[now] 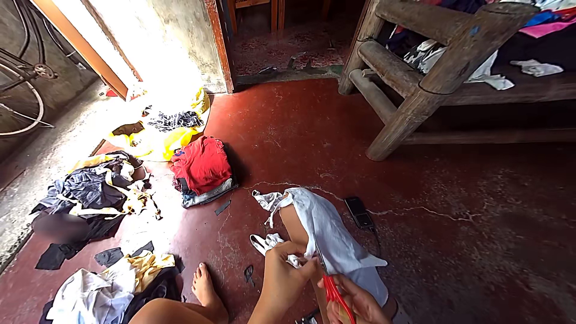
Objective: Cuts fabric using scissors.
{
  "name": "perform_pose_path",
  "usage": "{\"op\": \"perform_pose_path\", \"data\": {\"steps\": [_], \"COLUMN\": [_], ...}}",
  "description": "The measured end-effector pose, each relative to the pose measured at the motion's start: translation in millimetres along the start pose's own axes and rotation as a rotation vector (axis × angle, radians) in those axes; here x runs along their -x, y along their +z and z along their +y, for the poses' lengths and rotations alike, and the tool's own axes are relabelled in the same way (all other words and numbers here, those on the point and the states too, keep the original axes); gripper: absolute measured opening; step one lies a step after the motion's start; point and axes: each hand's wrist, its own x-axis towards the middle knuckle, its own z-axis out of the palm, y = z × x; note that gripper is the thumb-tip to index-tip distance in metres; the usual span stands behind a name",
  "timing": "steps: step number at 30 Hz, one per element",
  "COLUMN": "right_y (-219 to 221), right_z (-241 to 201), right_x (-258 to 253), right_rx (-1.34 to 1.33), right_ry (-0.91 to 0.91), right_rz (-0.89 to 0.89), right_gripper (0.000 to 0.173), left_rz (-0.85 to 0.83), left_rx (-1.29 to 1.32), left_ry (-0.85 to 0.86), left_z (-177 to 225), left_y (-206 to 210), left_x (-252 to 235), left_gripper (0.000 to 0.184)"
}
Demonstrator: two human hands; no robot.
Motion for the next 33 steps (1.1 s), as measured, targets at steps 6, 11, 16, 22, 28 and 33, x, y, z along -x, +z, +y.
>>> {"op": "perform_pose_path", "data": {"steps": [6,11,16,22,28,33], "right_y": [0.8,0.9,-1.5,-0.9,-0.6,2.6], "right_z": [-0.6,-1.9,-1.8,0.7,1.2,0.5], "right_x": [2.4,3.2,3.4,-0.4,-9.2,-12.7], "right_rx": [0.007,0.012,0.019,-0.013,-0.031,-0.09], "right_ry": [0.014,0.006,0.015,0.001,0.0,0.021], "right_rz": [-0.009,-0.027,-0.029,-0.041,-0.03,-0.015], "right_gripper": [0.031,0.031,0.03,0.031,0.032,0.03], "left_rz": [0.051,0.002,-0.028,-0.046,-0.026,-0.023], "left_rx": [0.067,0.203,0.239,0.228,0.272,0.293], "left_ry": [0.093,0.028,-0.013,-0.062,-0.094,-0.111], "left_z": [-3.8,-3.7,-2.5,-0.5,2.1,3.8], "left_y": [2.9,0.0,-1.7,-0.1,2.4,2.9], "left_x": [-5.7,-13.3,-16.7,-15.3,-12.9,-12.5], "left_gripper": [0.014,0.005,0.008,0.011,0.012,0.011]}}
